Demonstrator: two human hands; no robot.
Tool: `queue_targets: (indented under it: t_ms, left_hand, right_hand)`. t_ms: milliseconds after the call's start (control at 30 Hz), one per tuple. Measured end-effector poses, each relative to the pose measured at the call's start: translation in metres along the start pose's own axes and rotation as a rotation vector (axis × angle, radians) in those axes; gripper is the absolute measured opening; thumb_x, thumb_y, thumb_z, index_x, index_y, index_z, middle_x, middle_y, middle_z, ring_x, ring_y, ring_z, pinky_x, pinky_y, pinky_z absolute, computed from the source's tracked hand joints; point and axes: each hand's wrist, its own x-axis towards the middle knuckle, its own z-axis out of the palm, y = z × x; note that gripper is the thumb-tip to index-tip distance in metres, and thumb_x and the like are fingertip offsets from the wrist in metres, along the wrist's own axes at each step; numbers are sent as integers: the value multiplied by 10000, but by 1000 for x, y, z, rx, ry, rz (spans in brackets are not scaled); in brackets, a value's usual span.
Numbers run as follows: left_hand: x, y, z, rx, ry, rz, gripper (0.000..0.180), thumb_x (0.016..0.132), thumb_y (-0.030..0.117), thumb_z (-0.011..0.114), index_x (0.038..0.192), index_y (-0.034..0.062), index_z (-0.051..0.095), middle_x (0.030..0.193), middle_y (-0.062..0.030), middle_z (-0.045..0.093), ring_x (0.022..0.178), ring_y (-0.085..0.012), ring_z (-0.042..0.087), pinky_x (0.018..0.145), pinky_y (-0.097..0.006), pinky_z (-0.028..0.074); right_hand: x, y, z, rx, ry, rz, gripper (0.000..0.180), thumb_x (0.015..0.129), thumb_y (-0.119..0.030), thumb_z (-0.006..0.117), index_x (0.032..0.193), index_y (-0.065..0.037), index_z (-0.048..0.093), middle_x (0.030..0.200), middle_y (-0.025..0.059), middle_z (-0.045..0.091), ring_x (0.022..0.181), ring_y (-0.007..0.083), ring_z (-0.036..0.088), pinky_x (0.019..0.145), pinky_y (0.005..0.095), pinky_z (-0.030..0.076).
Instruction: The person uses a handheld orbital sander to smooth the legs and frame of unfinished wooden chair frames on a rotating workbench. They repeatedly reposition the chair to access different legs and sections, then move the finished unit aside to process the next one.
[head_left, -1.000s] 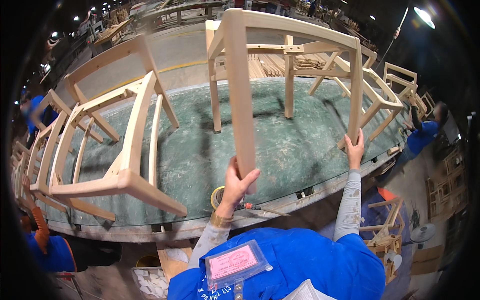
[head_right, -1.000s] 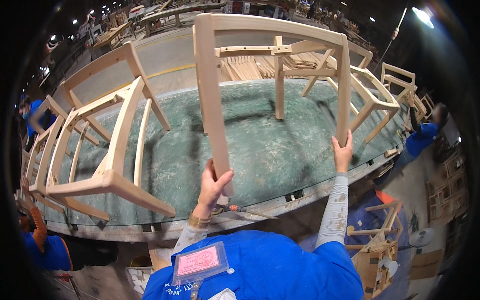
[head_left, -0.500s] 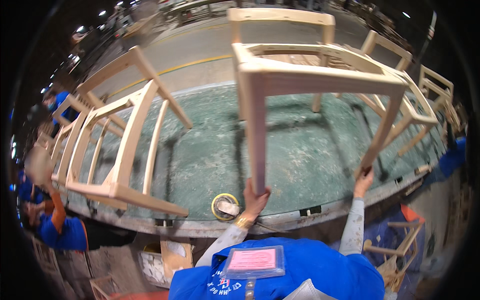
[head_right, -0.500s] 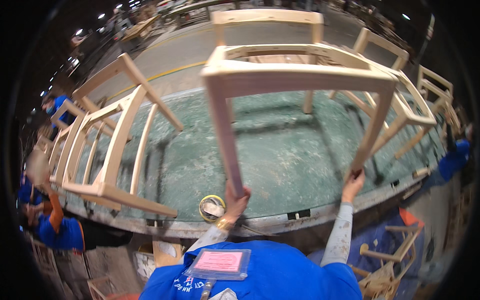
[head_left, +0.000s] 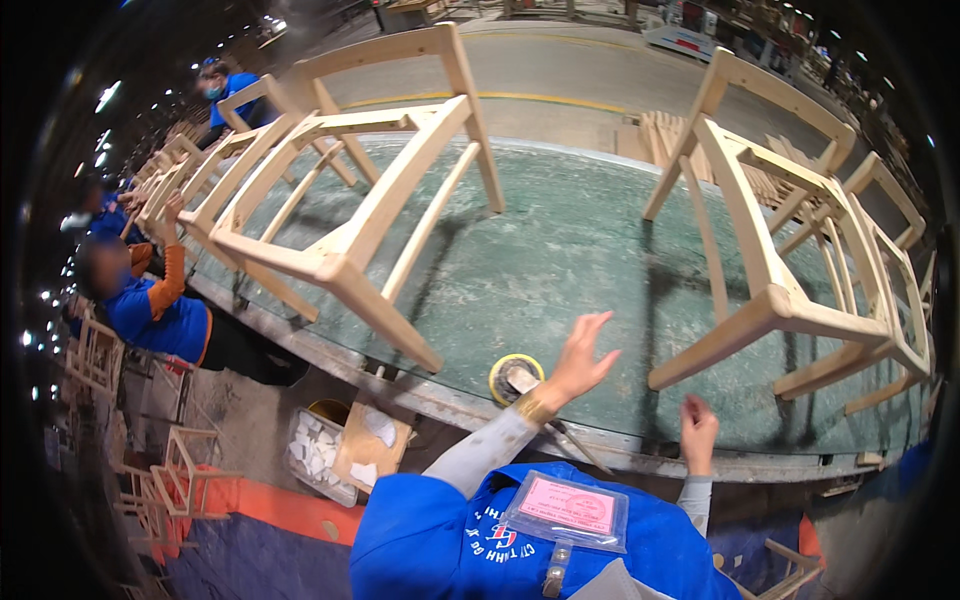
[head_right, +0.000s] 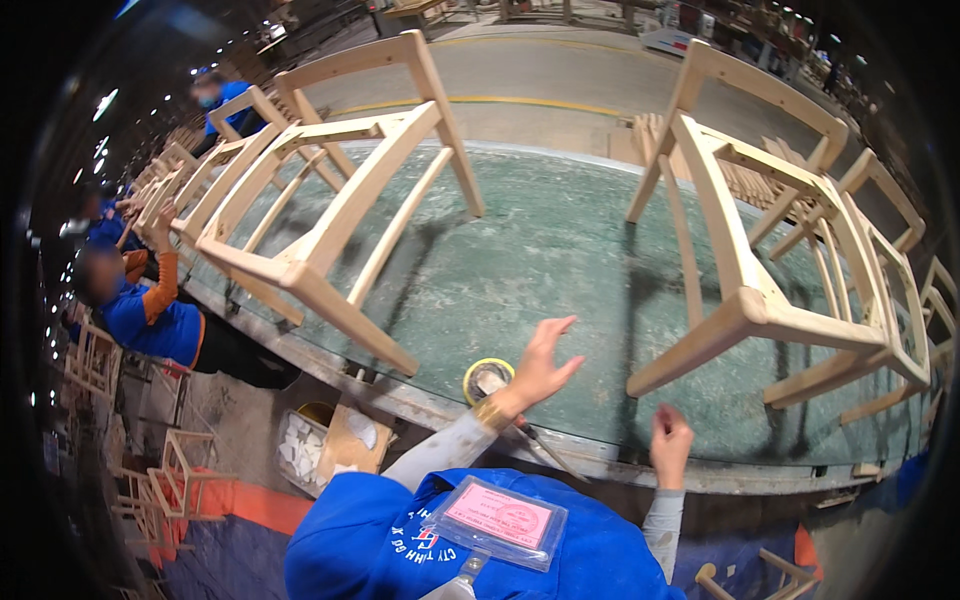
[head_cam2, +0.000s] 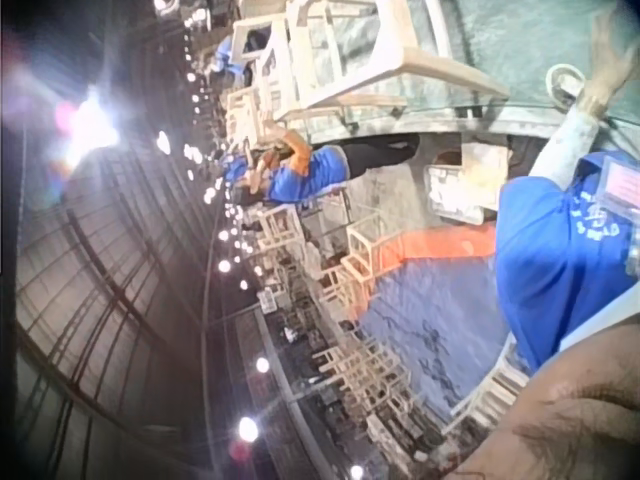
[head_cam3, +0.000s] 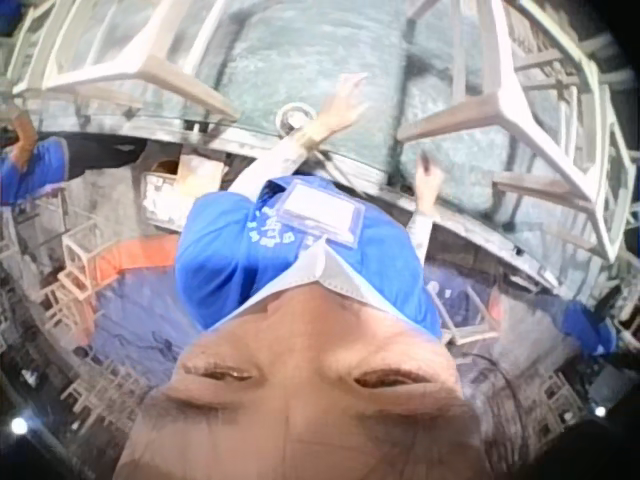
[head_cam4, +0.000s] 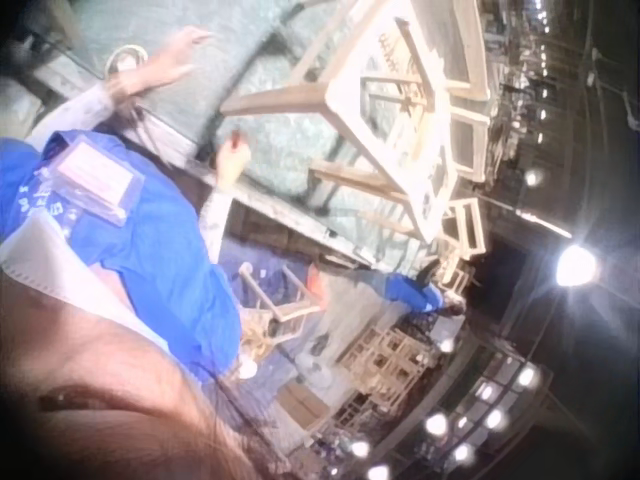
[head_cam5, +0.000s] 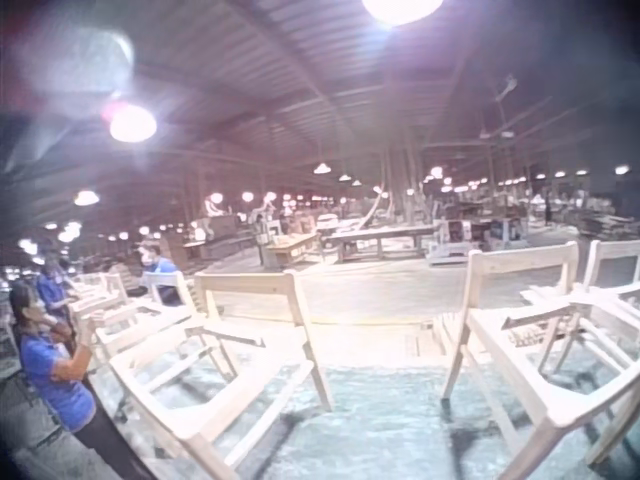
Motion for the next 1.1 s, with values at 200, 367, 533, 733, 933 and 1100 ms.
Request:
queue_targets:
  t_ms: [200, 367, 533, 733, 933, 1100]
  left_hand:
    - [-76, 7, -174, 554, 777, -40, 745, 729, 78, 685, 1329, -35, 259, 1319, -202, 330, 1243, -325, 331, 1050, -436, 258]
    - [-86, -55, -252, 27, 668, -295, 654, 725, 181, 766, 1213, -50, 397, 1176, -182, 485, 1099, -255, 472, 945, -351, 366]
    - [-71, -69, -240, 8, 729, -323, 402, 763, 241, 734, 1008, -7, 534, 887, -144, 639, 792, -243, 621, 714, -347, 477]
    - [-70, -75, -233, 138, 781, -189, 391, 781, 222, 717, 1020, -12, 514, 894, -138, 615, 806, -272, 602, 717, -356, 466]
    - [-119, -84, -238, 101, 938, -86, 589, 763, 375, 724, 1089, -33, 450, 918, -142, 562, 766, -251, 568, 694, -341, 468]
    - [-125, -110, -257, -44, 808, -109, 644, 774, 501, 676, 1096, -7, 445, 901, -96, 584, 771, -176, 586, 702, -310, 465]
  right_hand:
    - [2, -88, 101, 267, -335, -105, 165, 830, -56, 591, 970, 19, 634, 809, 105, 651, 721, 136, 617, 644, 263, 489]
    - [71, -191, 215, 689, -597, -146, 216, 901, -186, 565, 1000, 0, 610, 809, 49, 627, 711, 108, 579, 631, 247, 477]
    - [142, -302, 331, 966, -669, 246, 493, 926, -406, 503, 1219, -13, 451, 975, 125, 578, 868, 193, 587, 718, 334, 514]
    - [190, -336, 390, 1393, -644, 447, 321, 960, -300, 445, 1048, 9, 460, 912, 147, 571, 809, 247, 597, 728, 384, 532]
    - [116, -300, 385, 1541, -601, 429, 217, 939, -225, 492, 936, -8, 497, 773, 109, 561, 699, 222, 574, 661, 377, 530]
    - [64, -267, 329, 998, -740, 80, 233, 920, -233, 532, 1029, -27, 529, 855, 80, 620, 786, 183, 622, 702, 309, 517]
